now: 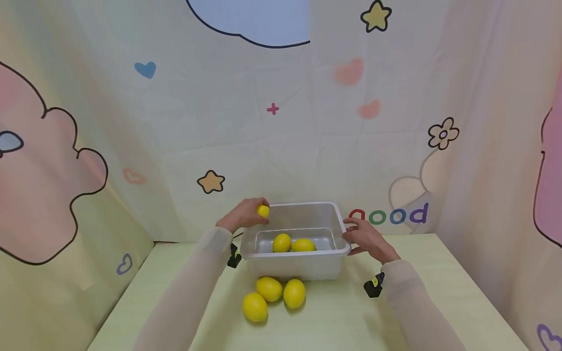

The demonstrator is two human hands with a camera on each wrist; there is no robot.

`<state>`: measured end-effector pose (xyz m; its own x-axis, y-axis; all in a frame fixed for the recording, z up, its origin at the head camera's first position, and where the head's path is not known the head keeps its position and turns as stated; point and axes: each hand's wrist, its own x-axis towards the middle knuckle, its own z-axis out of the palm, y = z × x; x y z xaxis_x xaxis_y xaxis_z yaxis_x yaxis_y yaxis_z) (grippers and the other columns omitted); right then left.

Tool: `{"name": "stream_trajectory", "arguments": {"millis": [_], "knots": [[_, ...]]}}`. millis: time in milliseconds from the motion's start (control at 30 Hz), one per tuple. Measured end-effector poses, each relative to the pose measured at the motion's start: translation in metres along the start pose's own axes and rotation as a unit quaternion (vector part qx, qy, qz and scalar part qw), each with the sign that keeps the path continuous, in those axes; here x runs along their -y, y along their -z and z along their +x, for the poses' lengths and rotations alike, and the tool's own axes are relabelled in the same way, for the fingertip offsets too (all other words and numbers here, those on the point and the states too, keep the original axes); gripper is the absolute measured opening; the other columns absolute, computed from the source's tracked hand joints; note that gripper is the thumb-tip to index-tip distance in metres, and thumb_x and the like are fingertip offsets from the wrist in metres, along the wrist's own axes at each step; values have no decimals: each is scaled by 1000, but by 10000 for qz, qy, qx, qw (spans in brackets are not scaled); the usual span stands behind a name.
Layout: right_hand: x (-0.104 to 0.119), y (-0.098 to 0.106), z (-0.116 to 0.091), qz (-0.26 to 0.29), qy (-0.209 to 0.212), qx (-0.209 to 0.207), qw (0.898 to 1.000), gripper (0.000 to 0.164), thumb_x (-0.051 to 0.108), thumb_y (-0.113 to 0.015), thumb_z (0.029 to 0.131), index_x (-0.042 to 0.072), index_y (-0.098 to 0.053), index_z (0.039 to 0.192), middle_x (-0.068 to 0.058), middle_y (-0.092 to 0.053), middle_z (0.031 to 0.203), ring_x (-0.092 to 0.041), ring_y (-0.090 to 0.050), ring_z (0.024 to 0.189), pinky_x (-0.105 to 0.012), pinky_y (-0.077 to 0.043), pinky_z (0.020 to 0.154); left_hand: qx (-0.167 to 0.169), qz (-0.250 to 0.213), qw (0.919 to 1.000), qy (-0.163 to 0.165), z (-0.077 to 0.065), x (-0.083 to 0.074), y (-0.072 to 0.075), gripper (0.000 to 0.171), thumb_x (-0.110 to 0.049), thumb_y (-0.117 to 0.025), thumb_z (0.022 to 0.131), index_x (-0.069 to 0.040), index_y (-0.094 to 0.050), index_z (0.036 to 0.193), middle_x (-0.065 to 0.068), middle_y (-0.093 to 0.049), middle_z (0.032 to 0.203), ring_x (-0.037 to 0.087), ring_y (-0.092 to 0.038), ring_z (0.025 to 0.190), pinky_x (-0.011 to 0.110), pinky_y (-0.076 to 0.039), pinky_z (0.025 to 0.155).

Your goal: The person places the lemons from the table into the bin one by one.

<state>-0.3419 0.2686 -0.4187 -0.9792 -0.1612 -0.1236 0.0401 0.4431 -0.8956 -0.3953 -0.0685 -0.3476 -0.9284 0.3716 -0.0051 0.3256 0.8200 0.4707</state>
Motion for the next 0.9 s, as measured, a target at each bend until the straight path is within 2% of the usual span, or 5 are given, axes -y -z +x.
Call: {"name": "stream_trajectory", "arguments": {"millis": [233, 433, 767, 900], "knots": [[0, 1, 0, 54, 10, 18, 10000, 61, 12, -55, 97, 0, -30, 150, -34, -41, 145, -43, -60, 115, -44, -61, 78, 197, -65, 9995, 225, 5, 2, -6, 49, -24, -73, 87, -13, -57, 131, 7, -62, 116, 23, -56, 95, 33, -57, 83], [-1, 1, 1, 64, 29, 40, 10000, 62, 12, -55, 97, -1, -28, 151, -34, -41, 144, -40, -62, 113, -43, -61, 77, 262, -51, 9989, 377, 6, -1, -9, 50, -25, -73, 88, -13, -56, 133, 8, -60, 120, 23, -56, 98, 33, -57, 84], [-2, 0, 1, 96, -4, 42, 9999, 61, 12, -55, 97, -1, -29, 151, -33, -43, 142, -46, -58, 118, -44, -61, 78, 382, -193, 9985, 345, 7, -3, -13, 50, -22, -71, 88, -13, -55, 134, 8, -60, 120, 23, -56, 96, 34, -56, 83], [-2, 1, 0, 80, -4, 32, 10000, 61, 12, -55, 97, -2, -29, 151, -33, -43, 142, -45, -57, 117, -43, -61, 78, 347, -100, 9987, 355, 8, -3, -14, 51, -22, -71, 88, -13, -55, 135, 9, -59, 128, 25, -55, 103, 37, -54, 91]]}}
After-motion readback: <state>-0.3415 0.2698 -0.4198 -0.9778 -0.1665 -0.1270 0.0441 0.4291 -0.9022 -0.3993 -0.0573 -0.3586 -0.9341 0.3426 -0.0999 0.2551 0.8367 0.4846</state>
